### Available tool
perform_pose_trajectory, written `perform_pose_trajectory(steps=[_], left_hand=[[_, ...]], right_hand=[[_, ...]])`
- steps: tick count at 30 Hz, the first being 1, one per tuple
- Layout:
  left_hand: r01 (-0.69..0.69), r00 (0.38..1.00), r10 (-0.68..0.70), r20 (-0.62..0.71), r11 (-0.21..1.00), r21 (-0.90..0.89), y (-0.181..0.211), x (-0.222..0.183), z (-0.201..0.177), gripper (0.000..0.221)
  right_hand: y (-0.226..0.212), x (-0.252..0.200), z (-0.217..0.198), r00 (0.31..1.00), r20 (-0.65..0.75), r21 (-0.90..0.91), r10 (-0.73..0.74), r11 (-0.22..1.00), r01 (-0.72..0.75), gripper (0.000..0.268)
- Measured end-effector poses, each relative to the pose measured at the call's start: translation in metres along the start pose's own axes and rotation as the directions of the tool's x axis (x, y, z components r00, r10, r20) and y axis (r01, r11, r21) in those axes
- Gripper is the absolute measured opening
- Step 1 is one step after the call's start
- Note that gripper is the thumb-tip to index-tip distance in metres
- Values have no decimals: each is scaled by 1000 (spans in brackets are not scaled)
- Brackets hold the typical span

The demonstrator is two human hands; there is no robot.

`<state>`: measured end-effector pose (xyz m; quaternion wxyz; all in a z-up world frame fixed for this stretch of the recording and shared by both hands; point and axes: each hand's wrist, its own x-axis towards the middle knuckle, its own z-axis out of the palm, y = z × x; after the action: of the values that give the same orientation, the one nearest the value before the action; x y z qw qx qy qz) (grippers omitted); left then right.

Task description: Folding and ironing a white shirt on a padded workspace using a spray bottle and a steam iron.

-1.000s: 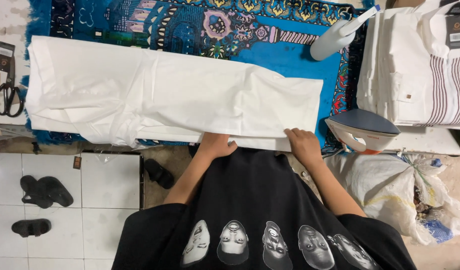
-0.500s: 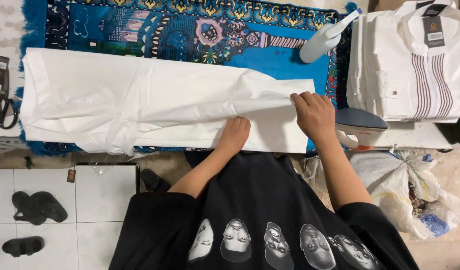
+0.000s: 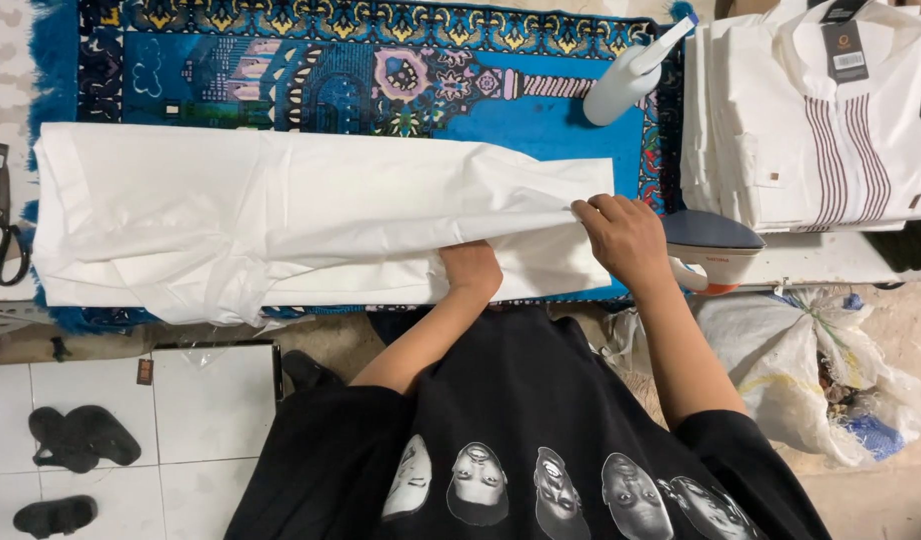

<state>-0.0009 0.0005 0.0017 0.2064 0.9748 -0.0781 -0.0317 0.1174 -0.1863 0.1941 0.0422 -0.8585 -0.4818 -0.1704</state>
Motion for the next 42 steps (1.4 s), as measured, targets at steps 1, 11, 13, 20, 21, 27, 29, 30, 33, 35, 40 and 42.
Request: perform_pose_trajectory(steps=[1, 11, 13, 20, 21, 27, 29, 30, 33, 35, 40, 42], left_hand=[[0, 1000, 0, 1, 1000, 1, -2, 0, -1, 42], [-86, 995, 95, 8, 930, -357, 8, 10, -10, 37], [-97, 994, 107, 3, 910, -403, 8, 15, -12, 36], [-150, 982, 186, -10, 759, -633, 31, -8, -10, 36], [-161, 980, 200, -19, 723, -672, 31, -11, -10, 36], [361, 823, -292, 487, -393, -846, -1, -95, -49, 40], [415, 728, -391, 563, -403, -816, -2, -114, -80, 44], [462, 612, -486, 623, -420, -781, -2, -124, -95, 51], [557, 562, -791, 241, 146, -817, -12, -132, -81, 27], [518, 657, -739, -150, 586, -623, -12, -115, -90, 21], [358, 856, -357, -374, 931, -69, -28, -81, -99, 53], [323, 925, -323, -201, 946, -33, -31, -76, -101, 62]], right_hand=[[1, -1, 2, 1000, 0, 1, 1, 1000, -1, 9], [2, -2, 4, 1000, 1, 40, -10, 999, 10, 10], [2, -1, 2, 1000, 5, 44, -7, 999, 7, 10], [-10, -16, -7, 989, -130, 14, -71, 997, 73, 14], [-13, -20, -6, 985, -155, 16, -79, 996, 82, 16], [-41, -115, 28, 985, 139, 70, 100, 991, -110, 49], [-42, -138, 45, 971, 135, 112, 196, 971, -211, 39], [-42, -150, 53, 949, 134, 158, 287, 939, -306, 32], [-31, -114, 68, 909, 76, 289, 409, 864, -413, 24], [-16, -51, 74, 915, -9, 282, 403, 879, -384, 30], [37, 35, 140, 909, 53, 84, 414, 905, -417, 36], [79, 19, 210, 903, 315, -214, 294, 948, -234, 54]])
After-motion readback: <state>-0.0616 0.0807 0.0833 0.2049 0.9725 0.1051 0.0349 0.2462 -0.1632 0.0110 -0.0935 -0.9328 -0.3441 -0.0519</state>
